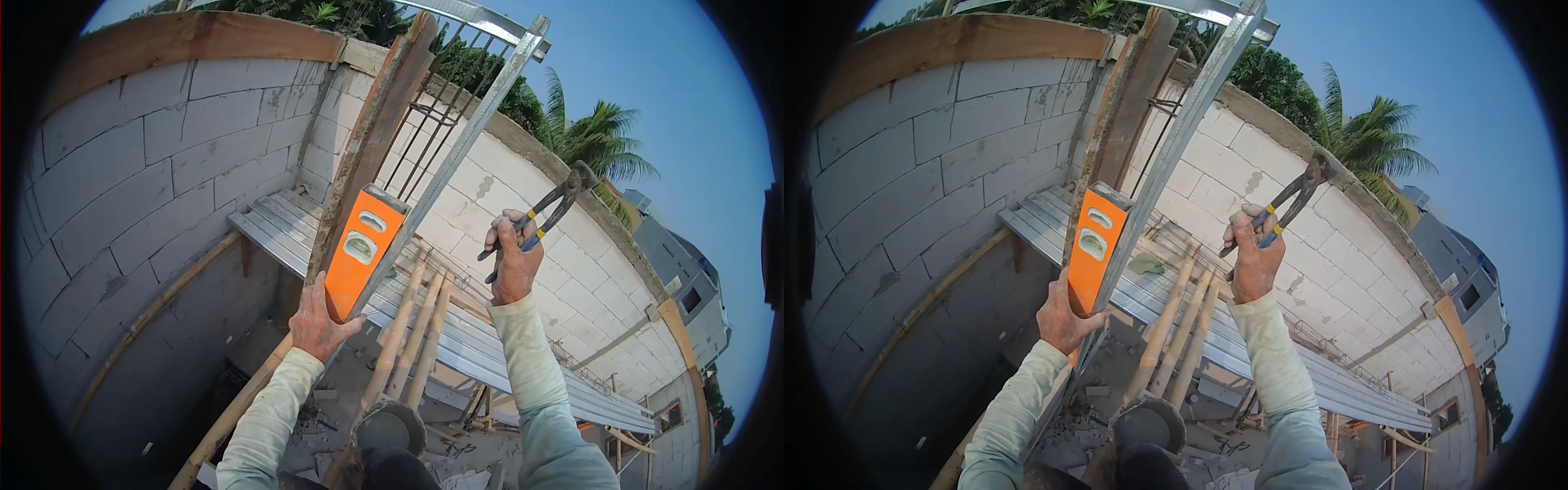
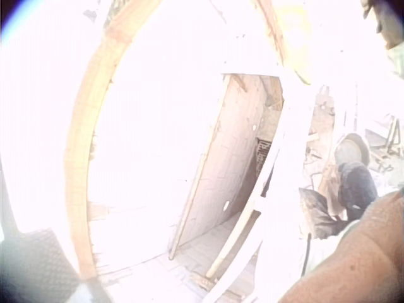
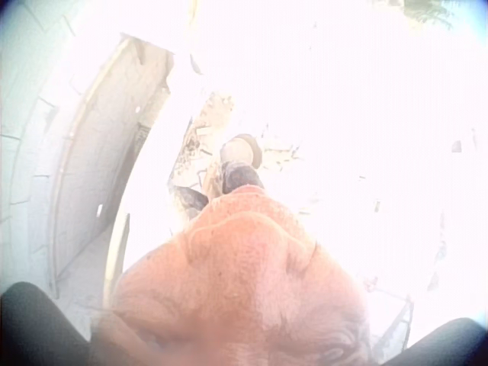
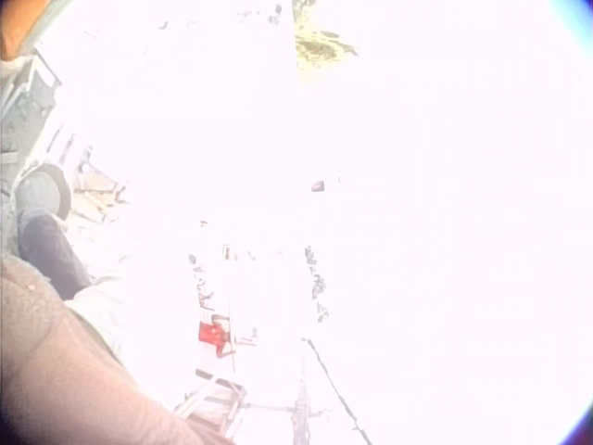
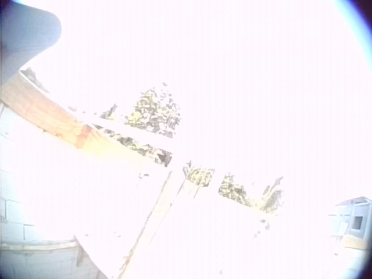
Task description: The person removes wire from a concrete wall using pliers, checks the surface with a spirit level, fastens a metal frame track with wire using the pliers, and verifies the alignment with the spirit level.
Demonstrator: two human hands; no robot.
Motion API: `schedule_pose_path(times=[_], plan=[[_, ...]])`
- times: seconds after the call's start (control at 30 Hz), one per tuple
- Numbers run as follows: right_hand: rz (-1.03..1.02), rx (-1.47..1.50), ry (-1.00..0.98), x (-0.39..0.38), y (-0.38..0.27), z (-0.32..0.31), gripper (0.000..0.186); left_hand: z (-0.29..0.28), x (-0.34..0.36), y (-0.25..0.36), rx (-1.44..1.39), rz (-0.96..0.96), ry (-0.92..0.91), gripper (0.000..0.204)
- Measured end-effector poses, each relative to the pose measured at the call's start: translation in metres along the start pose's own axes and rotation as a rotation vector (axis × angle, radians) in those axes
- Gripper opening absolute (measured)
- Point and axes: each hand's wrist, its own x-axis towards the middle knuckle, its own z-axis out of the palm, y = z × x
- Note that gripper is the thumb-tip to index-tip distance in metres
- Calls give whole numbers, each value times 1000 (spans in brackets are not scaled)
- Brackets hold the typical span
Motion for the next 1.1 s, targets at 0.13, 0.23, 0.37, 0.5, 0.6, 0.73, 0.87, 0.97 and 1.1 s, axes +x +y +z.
schedule_pose_path(times=[0.13,0.23,0.37,0.5,0.6,0.73,0.87,0.97,1.1], plan=[[-51,25,-56,84,-68,34,59,7,0,5,7,-74,-4,101],[-87,167,-142,121,-101,53,74,0,1,15,39,-136,-12,102],[-50,245,-281,133,-113,66,74,-3,1,15,75,-219,-115,104],[-8,130,-256,124,-128,80,70,-2,1,15,72,-283,-184,104],[120,110,-214,112,-146,90,55,-3,-2,14,96,-309,-197,104],[71,-12,-145,107,-159,102,44,-6,-1,18,126,-300,-196,104],[27,-142,-155,106,-155,98,42,-5,-2,22,161,-327,-205,103],[-74,-244,-132,106,-151,98,43,-6,2,27,160,-306,-186,101],[64,-128,-115,102,-160,106,43,-10,-2,29,167,-451,-250,103]])
